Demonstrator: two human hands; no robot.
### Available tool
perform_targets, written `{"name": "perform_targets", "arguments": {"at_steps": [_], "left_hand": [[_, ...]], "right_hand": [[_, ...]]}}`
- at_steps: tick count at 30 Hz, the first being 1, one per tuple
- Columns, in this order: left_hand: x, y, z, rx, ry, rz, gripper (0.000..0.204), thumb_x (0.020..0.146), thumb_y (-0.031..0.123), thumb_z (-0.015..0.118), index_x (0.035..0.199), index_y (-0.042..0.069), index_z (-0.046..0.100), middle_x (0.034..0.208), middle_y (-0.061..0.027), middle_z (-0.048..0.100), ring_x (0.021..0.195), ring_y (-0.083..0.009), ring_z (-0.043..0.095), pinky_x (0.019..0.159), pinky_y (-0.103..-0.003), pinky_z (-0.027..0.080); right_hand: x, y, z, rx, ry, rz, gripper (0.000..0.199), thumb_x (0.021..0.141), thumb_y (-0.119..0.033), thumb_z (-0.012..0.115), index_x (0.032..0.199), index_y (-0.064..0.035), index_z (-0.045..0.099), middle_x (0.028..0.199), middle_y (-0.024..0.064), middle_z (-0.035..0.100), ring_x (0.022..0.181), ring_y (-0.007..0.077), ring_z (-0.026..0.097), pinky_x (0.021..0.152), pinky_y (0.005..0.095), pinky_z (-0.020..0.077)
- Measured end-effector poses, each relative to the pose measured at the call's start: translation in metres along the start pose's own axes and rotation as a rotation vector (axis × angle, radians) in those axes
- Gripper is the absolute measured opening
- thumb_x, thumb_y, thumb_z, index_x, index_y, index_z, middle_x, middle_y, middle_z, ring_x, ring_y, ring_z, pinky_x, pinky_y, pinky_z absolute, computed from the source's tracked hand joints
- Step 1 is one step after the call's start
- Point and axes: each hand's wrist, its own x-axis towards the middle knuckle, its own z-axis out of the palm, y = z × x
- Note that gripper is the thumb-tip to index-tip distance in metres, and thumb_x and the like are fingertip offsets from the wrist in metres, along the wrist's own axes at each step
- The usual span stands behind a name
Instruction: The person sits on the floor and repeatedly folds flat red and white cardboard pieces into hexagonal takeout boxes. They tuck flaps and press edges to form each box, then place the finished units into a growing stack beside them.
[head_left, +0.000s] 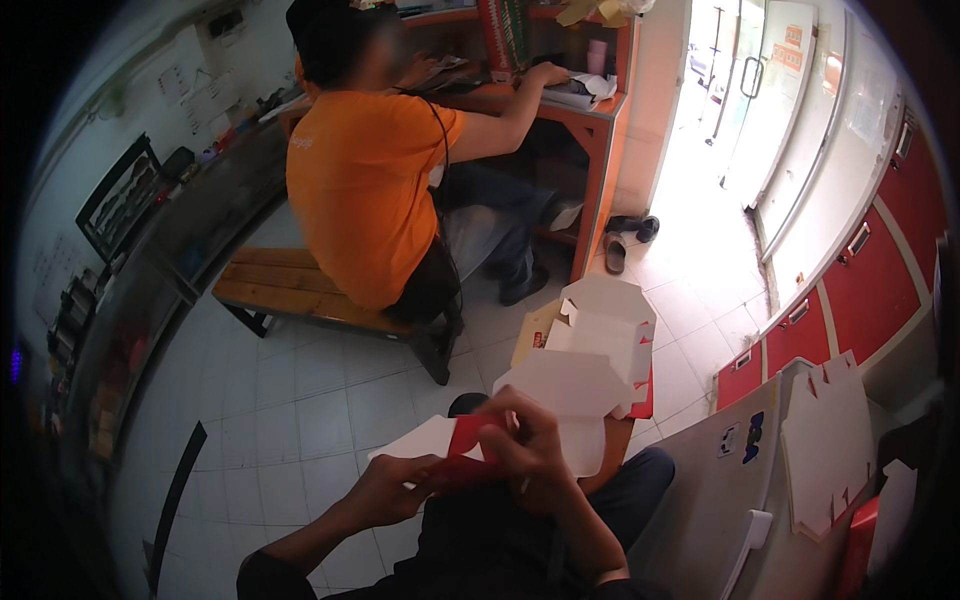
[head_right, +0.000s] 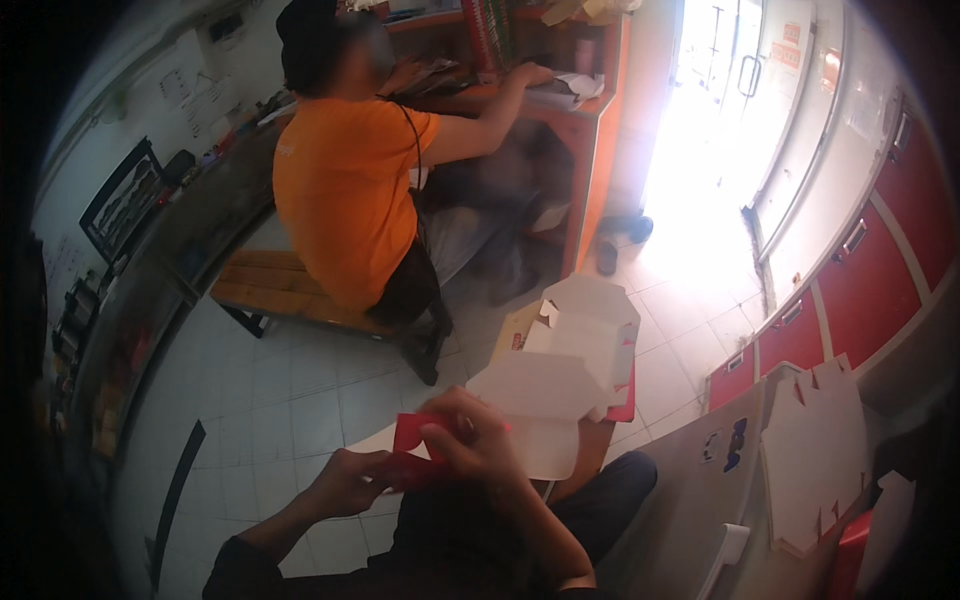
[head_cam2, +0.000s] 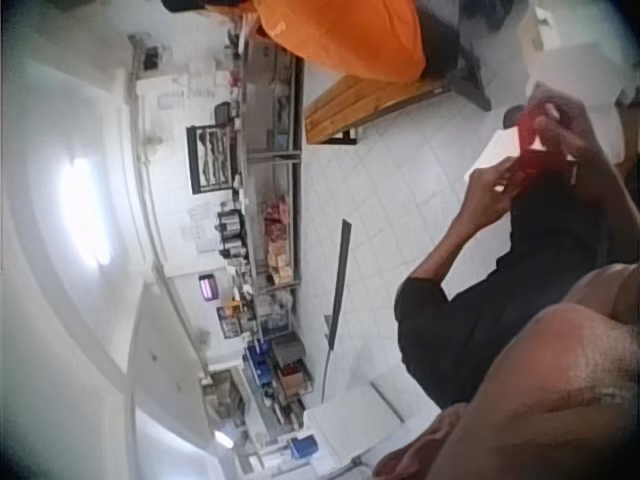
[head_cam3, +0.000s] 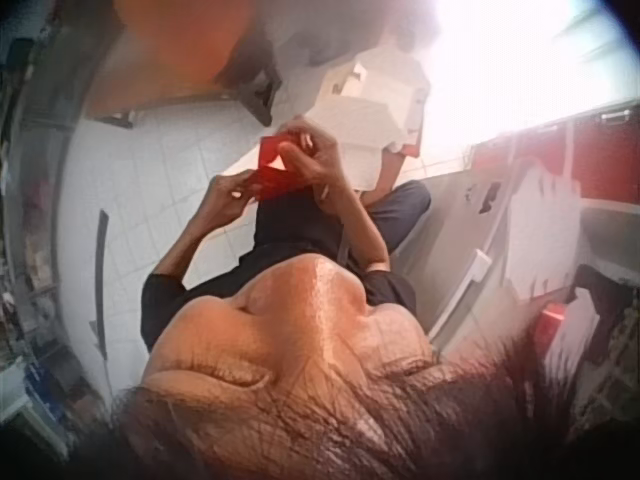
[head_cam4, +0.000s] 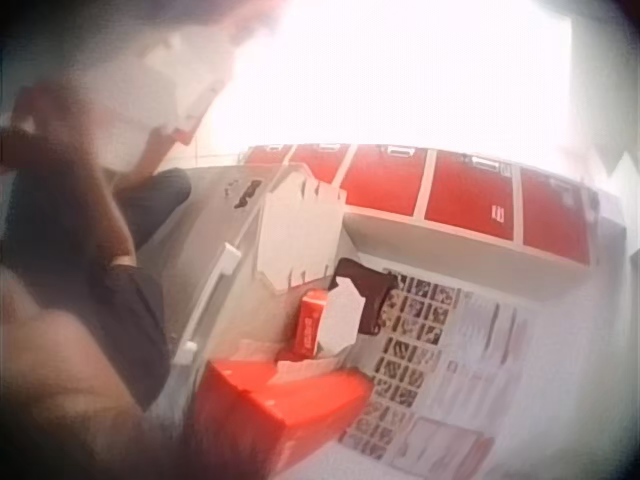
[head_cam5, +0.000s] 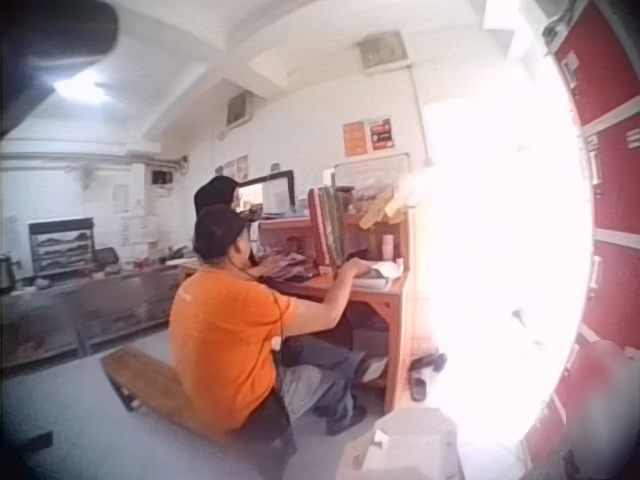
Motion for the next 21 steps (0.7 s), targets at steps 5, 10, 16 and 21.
{"name": "perform_targets", "arguments": {"at_steps": [5,10,16,21], "left_hand": [[-0.006,-0.026,0.004,-0.714,-0.329,-0.458,0.033,0.098,0.019,0.061,0.125,0.001,0.058,0.103,-0.0080,0.068,0.090,-0.0176,0.069,0.070,-0.034,0.060],[-0.008,-0.045,0.018,-0.695,-0.346,-0.458,0.037,0.101,0.027,0.056,0.126,0.000,0.057,0.099,-0.0073,0.068,0.085,-0.0138,0.066,0.074,-0.031,0.055],[-0.012,-0.034,0.027,-0.855,-0.316,-0.615,0.045,0.103,0.039,0.049,0.123,-0.001,0.057,0.093,-0.0055,0.067,0.081,-0.0128,0.065,0.076,-0.029,0.052],[-0.007,-0.029,0.020,-0.633,-0.195,-0.371,0.034,0.102,0.026,0.053,0.116,-0.004,0.062,0.089,-0.0076,0.069,0.078,-0.0123,0.065,0.075,-0.028,0.052]], "right_hand": [[0.004,-0.024,0.014,-0.105,-0.144,-0.088,0.021,0.082,-0.016,0.073,0.098,-0.0023,0.072,0.093,0.0094,0.060,0.085,0.0186,0.059,0.078,0.0299,0.0460],[0.005,-0.016,-0.005,-0.260,-0.501,0.195,0.030,0.077,-0.020,0.077,0.103,-0.0068,0.072,0.100,0.0094,0.058,0.096,0.0239,0.060,0.082,0.0343,0.0474],[-0.018,-0.006,0.001,-0.432,-0.303,0.208,0.032,0.079,-0.018,0.076,0.109,-0.0094,0.068,0.104,0.0096,0.056,0.093,0.0270,0.060,0.083,0.0373,0.0491],[-0.017,-0.001,0.006,-0.352,-0.350,0.201,0.020,0.085,-0.013,0.070,0.104,-0.0047,0.068,0.113,0.0109,0.058,0.102,0.0268,0.062,0.088,0.0367,0.0506]]}}
